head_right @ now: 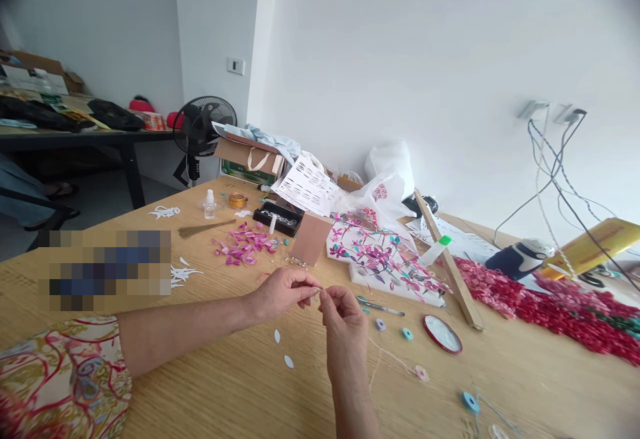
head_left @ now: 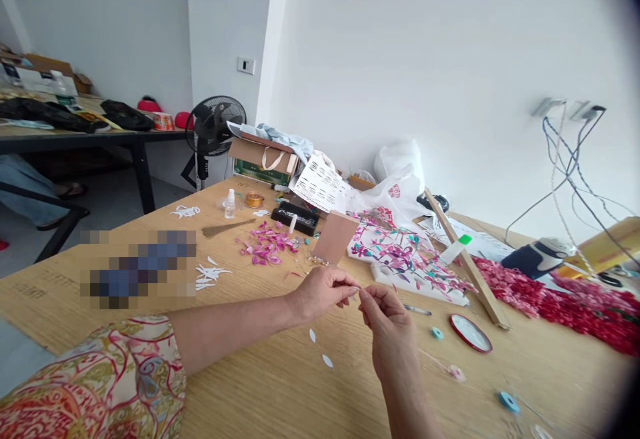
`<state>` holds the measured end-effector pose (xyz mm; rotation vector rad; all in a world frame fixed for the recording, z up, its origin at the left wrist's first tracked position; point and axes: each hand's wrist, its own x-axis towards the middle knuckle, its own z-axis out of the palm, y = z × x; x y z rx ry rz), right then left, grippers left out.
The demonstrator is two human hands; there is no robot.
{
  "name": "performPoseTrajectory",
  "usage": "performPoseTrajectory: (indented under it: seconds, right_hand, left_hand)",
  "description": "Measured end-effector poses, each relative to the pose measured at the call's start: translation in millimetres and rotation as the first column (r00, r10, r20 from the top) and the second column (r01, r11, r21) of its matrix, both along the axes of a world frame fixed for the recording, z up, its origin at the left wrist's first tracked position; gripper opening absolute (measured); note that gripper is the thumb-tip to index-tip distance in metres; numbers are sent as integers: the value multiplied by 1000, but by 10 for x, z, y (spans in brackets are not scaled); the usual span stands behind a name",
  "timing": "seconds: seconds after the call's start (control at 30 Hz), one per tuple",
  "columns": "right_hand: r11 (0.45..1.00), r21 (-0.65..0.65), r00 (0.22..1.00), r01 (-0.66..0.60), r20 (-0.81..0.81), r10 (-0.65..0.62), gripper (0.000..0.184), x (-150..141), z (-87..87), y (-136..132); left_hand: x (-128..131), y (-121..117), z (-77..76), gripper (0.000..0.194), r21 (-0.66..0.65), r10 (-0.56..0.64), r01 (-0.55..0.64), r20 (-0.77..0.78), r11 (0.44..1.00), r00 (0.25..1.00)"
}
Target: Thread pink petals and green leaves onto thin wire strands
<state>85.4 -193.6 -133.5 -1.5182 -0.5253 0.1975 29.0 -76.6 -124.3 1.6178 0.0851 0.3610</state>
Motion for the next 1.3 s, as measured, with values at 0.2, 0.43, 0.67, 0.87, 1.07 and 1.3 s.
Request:
performPoseTrajectory:
  seconds: [0.2,0.43,0.67,0.87,1.07,1.3]
  right_hand:
    - [1000,6,1000,-3,-2,3,20,18,-16,-5]
    - [1000,-4,1000,-11,-6,11,20,9,-20,-16]
    - [1000,-25,1000,-16,-2,16,19,-2,-30,-11]
    - [999,-50,1000,-16,13,16,22,0,-48,-17]
    - [1000,-28,1000,-13,-9,13,21,-1,-37,-31]
    - [999,17,996,-28,-81,30,22,10,-72,-13]
  left_hand:
    - [-22,21,7,21,47,-62,59,47,997,997]
    - [-6,57,-20,33,-49,-83,83,18,995,996]
    - [-14,54,-25,28,-149,-94,95,15,984,995]
    - [4,50,-7,24,-153,-61,58,-18,987,998]
    - [16,90,26,21,-105,-106,101,-49,989,993]
    - [37,122,26,17,-39,-102,100,-65,994,993]
